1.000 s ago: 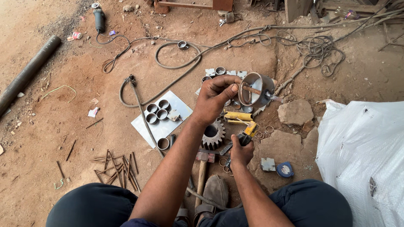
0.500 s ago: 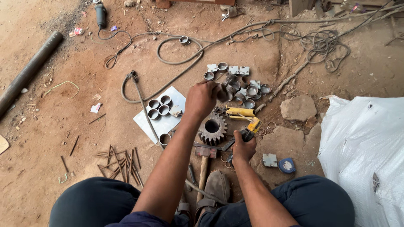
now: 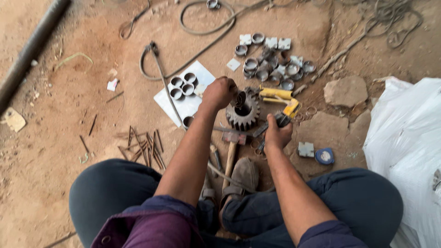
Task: The person sits on the ground and uses a handheld welding tool to join a small metal piece to a larger gear-like component. After welding, the person uses pliers to inspect the joint and then picks up a metal cylinder to fit it onto the gear.
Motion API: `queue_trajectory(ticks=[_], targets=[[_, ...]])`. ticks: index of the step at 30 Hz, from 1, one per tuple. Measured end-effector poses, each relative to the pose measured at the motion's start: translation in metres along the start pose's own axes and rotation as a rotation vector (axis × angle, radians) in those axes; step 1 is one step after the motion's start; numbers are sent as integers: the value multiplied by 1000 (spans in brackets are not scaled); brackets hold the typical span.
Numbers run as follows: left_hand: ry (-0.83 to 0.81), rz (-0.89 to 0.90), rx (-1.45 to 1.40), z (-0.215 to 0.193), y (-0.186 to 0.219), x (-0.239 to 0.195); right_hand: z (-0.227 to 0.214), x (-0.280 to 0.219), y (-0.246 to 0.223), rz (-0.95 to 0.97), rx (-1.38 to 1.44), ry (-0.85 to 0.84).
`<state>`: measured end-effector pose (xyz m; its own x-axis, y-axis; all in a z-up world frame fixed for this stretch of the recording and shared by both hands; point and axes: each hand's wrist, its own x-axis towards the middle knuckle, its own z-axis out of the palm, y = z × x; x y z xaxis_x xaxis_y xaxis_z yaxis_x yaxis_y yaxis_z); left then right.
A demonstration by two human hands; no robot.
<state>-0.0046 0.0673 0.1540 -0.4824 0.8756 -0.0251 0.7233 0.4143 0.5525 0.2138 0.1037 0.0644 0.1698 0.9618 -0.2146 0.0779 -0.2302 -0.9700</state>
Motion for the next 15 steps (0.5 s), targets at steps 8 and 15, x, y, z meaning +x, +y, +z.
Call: queue_trajectory(ticks=[8, 15], targets=[[-97, -133, 84, 22, -15, -7, -6, -8, -18, 77, -97, -78], [-28, -214, -92, 31, -16, -13, -7, -8, -21, 99, -128, -91]])
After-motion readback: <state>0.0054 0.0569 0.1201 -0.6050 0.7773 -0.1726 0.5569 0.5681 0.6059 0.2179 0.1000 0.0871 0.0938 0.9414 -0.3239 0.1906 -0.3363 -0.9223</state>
